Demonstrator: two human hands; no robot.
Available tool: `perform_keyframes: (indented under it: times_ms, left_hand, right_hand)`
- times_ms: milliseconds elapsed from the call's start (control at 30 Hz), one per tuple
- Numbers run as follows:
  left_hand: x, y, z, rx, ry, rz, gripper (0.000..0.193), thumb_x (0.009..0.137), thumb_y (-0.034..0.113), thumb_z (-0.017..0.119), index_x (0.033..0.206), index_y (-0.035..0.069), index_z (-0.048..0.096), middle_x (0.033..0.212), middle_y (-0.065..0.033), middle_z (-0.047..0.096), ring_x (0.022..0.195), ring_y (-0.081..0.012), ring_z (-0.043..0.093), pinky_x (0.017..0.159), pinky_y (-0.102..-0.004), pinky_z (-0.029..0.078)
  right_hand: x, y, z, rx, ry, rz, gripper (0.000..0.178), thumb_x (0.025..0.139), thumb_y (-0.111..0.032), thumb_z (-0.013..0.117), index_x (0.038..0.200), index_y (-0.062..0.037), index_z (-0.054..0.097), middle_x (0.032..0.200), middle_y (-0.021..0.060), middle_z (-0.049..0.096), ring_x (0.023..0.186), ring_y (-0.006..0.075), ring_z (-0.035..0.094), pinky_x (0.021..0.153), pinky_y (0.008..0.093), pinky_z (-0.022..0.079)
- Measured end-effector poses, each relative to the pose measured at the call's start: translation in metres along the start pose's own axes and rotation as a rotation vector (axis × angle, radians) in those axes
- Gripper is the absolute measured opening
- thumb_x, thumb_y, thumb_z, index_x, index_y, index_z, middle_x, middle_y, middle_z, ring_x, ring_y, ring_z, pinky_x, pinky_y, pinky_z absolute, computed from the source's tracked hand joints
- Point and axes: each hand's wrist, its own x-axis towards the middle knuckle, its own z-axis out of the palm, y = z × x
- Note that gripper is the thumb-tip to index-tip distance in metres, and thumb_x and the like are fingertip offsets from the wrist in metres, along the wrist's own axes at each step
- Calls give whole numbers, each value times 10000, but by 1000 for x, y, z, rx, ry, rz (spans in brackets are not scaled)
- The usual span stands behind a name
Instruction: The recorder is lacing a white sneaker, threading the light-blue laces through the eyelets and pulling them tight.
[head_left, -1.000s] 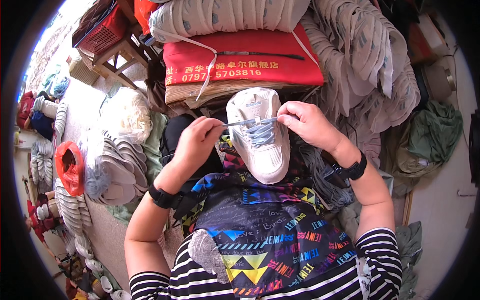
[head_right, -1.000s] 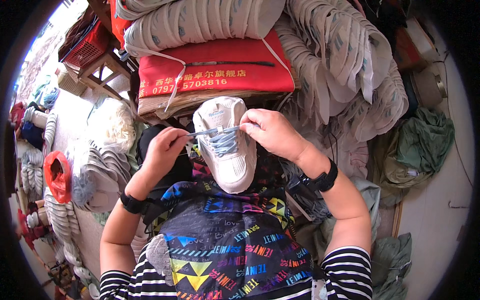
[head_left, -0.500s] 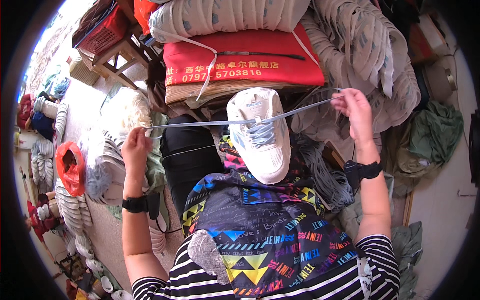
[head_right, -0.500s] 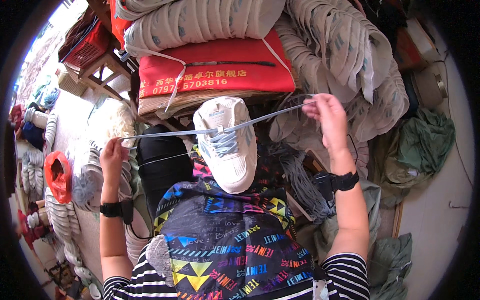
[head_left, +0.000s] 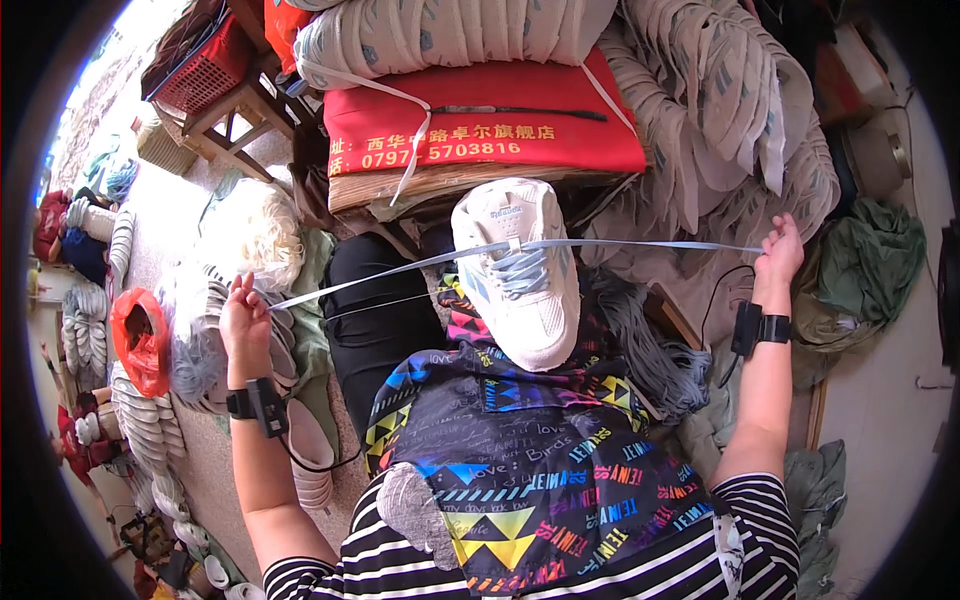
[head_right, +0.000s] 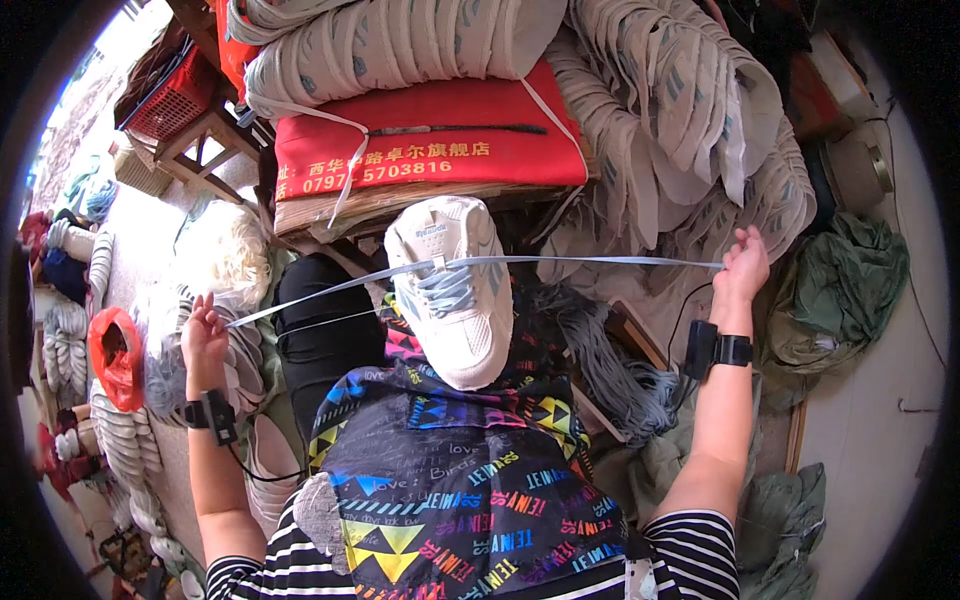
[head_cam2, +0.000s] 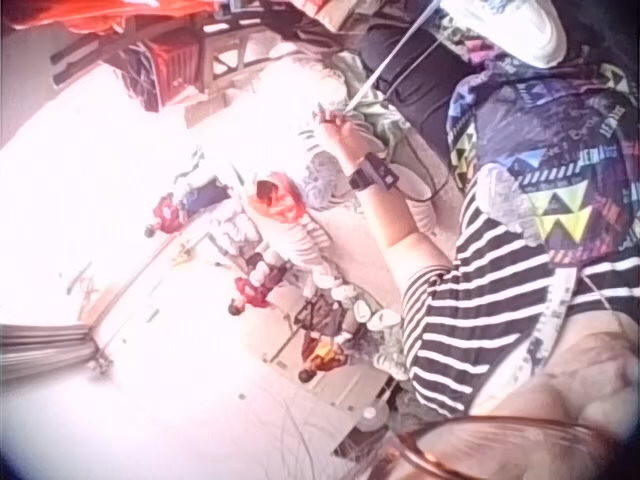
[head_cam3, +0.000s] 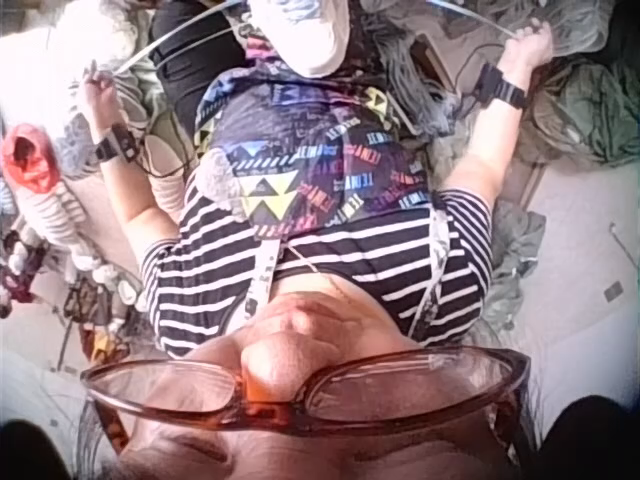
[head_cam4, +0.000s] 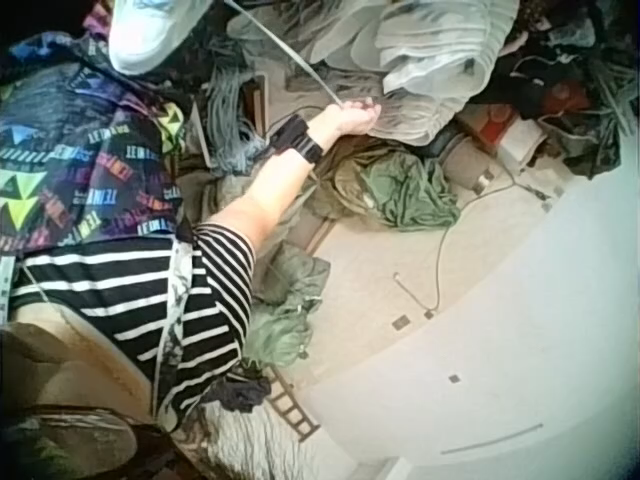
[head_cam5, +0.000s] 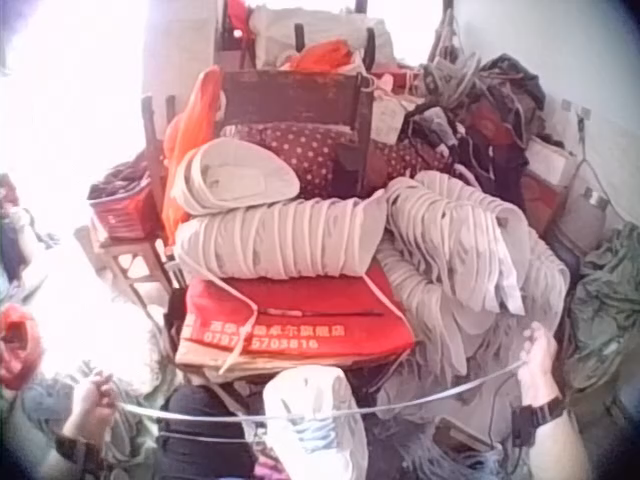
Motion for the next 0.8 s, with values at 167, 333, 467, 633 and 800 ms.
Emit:
perform_keyframes:
  times_ms: [167, 333, 467, 633, 800]
  left_hand:
    - [-74, -32, 68, 472, -340, 377, 437, 983, 129, 519, 1389, 27, 396, 1018, -86, 705, 552, -9, 386, 491, -161, 333]
    - [-146, -55, 144, 601, -704, 136, 317, 1014, 159, 499, 1299, 21, 519, 1094, -95, 688, 676, -61, 577, 608, -180, 439]
    - [-161, -89, 172, 393, -823, 110, 212, 1024, 104, 469, 1202, 6, 529, 1085, -143, 665, 915, -174, 668, 838, -291, 535]
    - [-171, -116, 183, 249, -804, 144, 180, 1018, 57, 447, 1189, 7, 474, 1045, -139, 641, 912, -185, 661, 828, -297, 527]
    - [-183, -113, 180, 404, -814, 95, 168, 1001, 16, 431, 1165, 7, 470, 995, -91, 639, 761, -93, 596, 679, -226, 490]
  right_hand:
    - [-66, 5, 38, -351, -484, 183, 347, 917, -124, 542, 1231, 24, 536, 922, 82, 688, 474, 34, 359, 443, 182, 340]
    - [-158, -8, 93, -334, -1009, 214, 239, 963, -161, 577, 1143, -3, 578, 933, 84, 698, 593, 42, 536, 514, 176, 409]
    - [-209, -3, 122, -276, -1204, 187, 150, 966, -150, 589, 1038, -24, 627, 865, 22, 659, 681, 41, 561, 593, 180, 439]
    - [-231, -3, 133, -447, -1320, 147, 112, 942, -153, 619, 919, -44, 621, 783, -22, 613, 673, 34, 529, 611, 198, 442]
    - [-226, 1, 140, -576, -1381, -82, 137, 908, -137, 646, 850, -19, 607, 754, -40, 585, 692, 33, 508, 627, 232, 451]
